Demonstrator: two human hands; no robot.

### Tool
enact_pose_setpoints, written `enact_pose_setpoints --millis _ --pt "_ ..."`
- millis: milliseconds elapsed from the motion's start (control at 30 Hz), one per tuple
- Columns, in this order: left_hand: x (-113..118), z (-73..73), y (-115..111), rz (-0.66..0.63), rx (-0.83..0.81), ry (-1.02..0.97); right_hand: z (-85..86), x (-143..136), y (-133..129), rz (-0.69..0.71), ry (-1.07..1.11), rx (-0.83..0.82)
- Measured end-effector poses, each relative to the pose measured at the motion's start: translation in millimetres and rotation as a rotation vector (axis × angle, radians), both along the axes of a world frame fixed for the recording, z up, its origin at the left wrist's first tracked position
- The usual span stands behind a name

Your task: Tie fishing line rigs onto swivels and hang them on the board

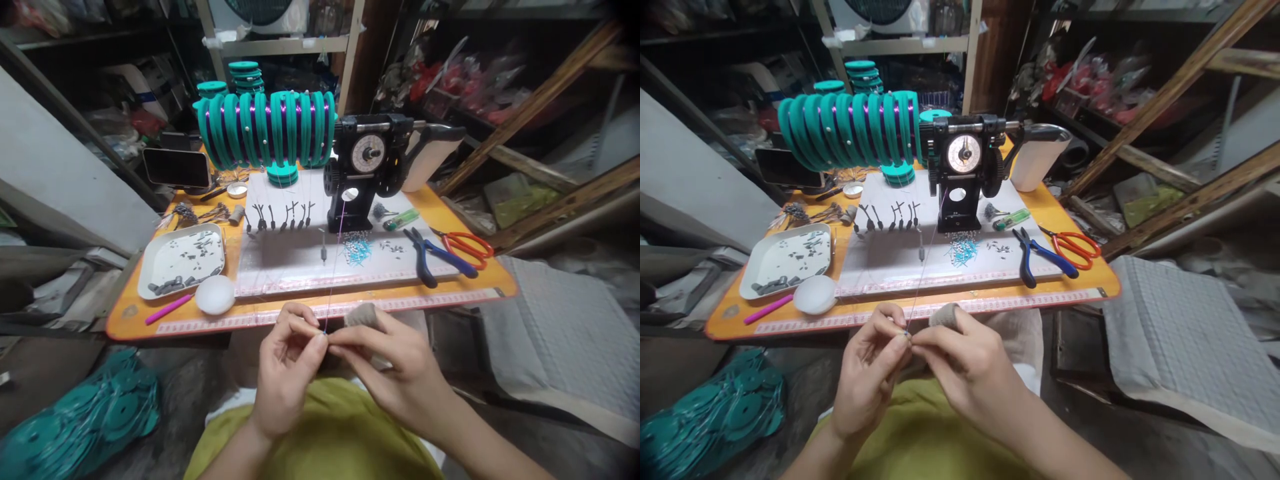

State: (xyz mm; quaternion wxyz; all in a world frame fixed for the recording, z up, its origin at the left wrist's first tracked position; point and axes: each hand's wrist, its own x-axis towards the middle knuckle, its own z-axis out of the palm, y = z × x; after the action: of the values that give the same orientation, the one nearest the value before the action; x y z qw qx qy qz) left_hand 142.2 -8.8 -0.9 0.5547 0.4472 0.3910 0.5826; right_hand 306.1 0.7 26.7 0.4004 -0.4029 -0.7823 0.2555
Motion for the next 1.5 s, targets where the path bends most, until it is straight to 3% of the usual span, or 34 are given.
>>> enact_pose_setpoints --millis 167,333,400,467,567,667,733,833,933,1033,1133,1200,1267,1400,1500 --pt "-8.1 3.7 0.4 0.150 0.374 0.493 -8.3 8.6 -2.6 -0.017 -0.112 0.452" --pt "-14.6 18.3 2.0 0.207 0.638 0.714 -1.4 7.8 15.7 0.163 -0.026 0.307" --pt "-17.7 21.5 3.9 0.241 0.723 0.797 6.6 3.4 26.2 0.207 -0.053 0.364" --pt "-21.7 21.2 7.2 0.258 0.814 0.891 15.7 -2.3 34.9 0.181 -0.101 0.379" --pt "-28.2 16.7 14.5 0.219 0.992 1.008 27.9 -9.9 42.7 0.147 -0.197 0.246" --pt "-31.5 14.3 19.2 0.127 1.121 0.987 32.3 -11.7 43.8 0.149 -0.242 0.188" --pt "-29.6 14.5 17.6 0.090 0.987 0.874 28.7 -9.5 40.1 0.127 -0.154 0.249" --pt "-20.1 12.4 8.9 0.114 0.499 0.555 16.5 -6.1 28.6 0.008 0.027 0.319" --pt "-6.4 5.0 -0.7 0.095 0.033 0.076 2.8 -8.5 15.4 -0.070 0.080 0.075" --pt "4.9 -1.2 -5.4 0.066 -0.221 -0.262 -7.8 -15.5 6.7 -0.060 0.125 -0.237" --pt "10.0 -2.3 -5.9 0.053 -0.290 -0.354 -14.3 -19.2 2.8 -0.081 0.219 -0.338" --pt "10.5 -2.1 -5.3 0.028 -0.289 -0.365 -16.0 -17.2 1.3 -0.089 0.229 -0.289" --pt "9.6 -3.1 -4.6 -0.004 -0.260 -0.335 -15.5 -12.5 0.1 -0.092 0.149 -0.131" --pt "5.5 -8.4 -2.5 -0.050 -0.142 -0.146 -9.8 -1.5 -0.8 -0.095 -0.124 0.353" --pt "1.6 -10.0 0.2 -0.054 -0.055 0.040 -5.7 5.9 0.1 -0.050 -0.233 0.519"
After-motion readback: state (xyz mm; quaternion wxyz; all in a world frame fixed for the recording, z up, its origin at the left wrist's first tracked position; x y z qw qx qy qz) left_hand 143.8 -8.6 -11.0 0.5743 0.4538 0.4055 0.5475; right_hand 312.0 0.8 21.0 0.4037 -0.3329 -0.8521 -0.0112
